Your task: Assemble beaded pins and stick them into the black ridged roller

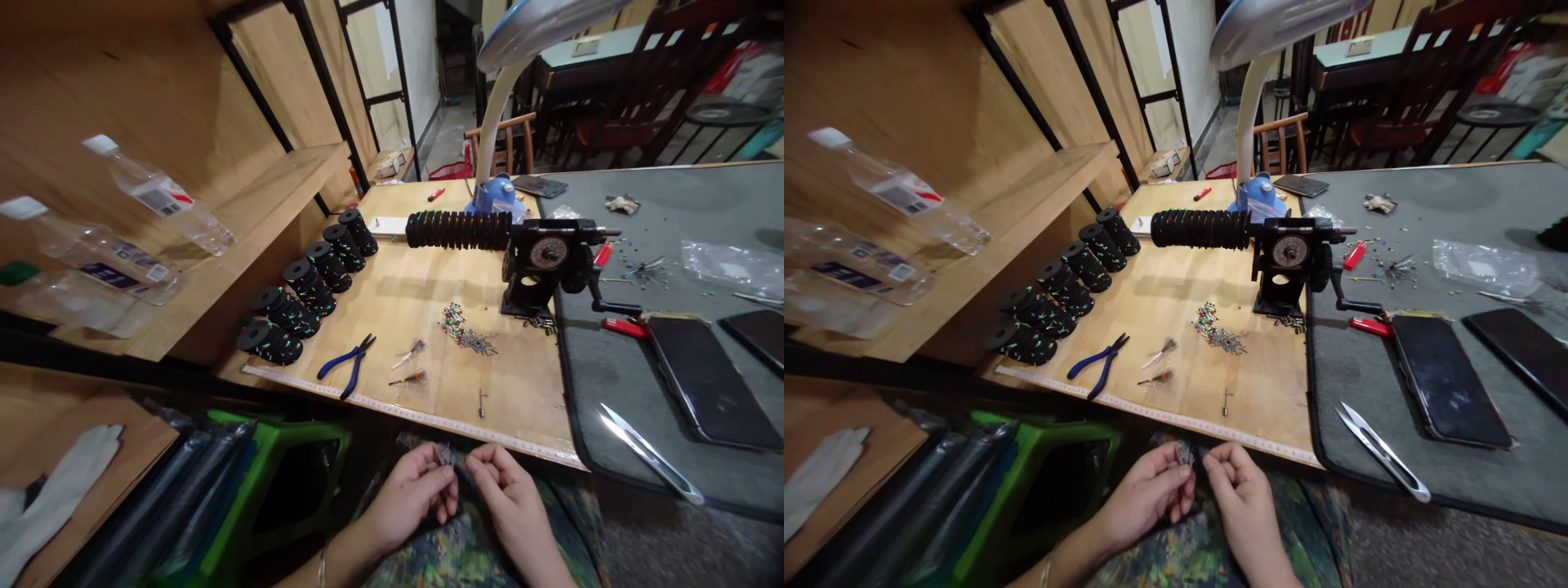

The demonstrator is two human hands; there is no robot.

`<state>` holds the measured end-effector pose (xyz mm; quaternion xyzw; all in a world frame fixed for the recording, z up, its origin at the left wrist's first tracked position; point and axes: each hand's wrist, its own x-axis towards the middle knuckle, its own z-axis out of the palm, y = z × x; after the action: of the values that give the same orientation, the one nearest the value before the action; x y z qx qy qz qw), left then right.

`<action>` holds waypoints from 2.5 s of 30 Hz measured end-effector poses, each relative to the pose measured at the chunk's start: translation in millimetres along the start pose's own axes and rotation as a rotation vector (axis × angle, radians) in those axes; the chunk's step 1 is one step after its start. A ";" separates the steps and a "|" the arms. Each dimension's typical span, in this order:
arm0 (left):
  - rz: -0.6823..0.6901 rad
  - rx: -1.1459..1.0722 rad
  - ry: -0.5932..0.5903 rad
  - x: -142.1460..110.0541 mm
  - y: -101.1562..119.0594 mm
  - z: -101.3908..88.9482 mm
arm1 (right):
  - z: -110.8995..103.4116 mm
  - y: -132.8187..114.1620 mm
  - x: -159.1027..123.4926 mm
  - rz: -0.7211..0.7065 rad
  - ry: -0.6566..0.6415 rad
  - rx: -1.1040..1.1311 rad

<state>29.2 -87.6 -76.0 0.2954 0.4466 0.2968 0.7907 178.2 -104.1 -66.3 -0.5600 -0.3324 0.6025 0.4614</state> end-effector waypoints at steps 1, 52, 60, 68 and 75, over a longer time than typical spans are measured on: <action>-0.006 0.002 -0.007 -0.1 0.7 0.9 | 0.6 0.1 0.6 0.008 -0.015 0.018; -0.165 -0.231 0.157 3.8 9.6 7.7 | 0.2 22.0 1.9 0.030 -0.066 -0.091; -0.011 0.021 0.116 3.9 5.4 6.2 | 0.6 26.0 3.9 0.038 -0.105 -0.026; 0.083 0.272 0.120 -2.2 8.5 12.3 | 1.2 30.3 6.6 0.071 -0.096 0.021; 0.085 0.310 0.122 -1.9 7.5 15.6 | 3.7 16.4 7.2 0.121 -0.066 0.053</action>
<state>40.5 -87.2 -62.9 0.4136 0.5214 0.2751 0.6938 172.0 -102.8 -83.4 -0.5464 -0.2968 0.6560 0.4277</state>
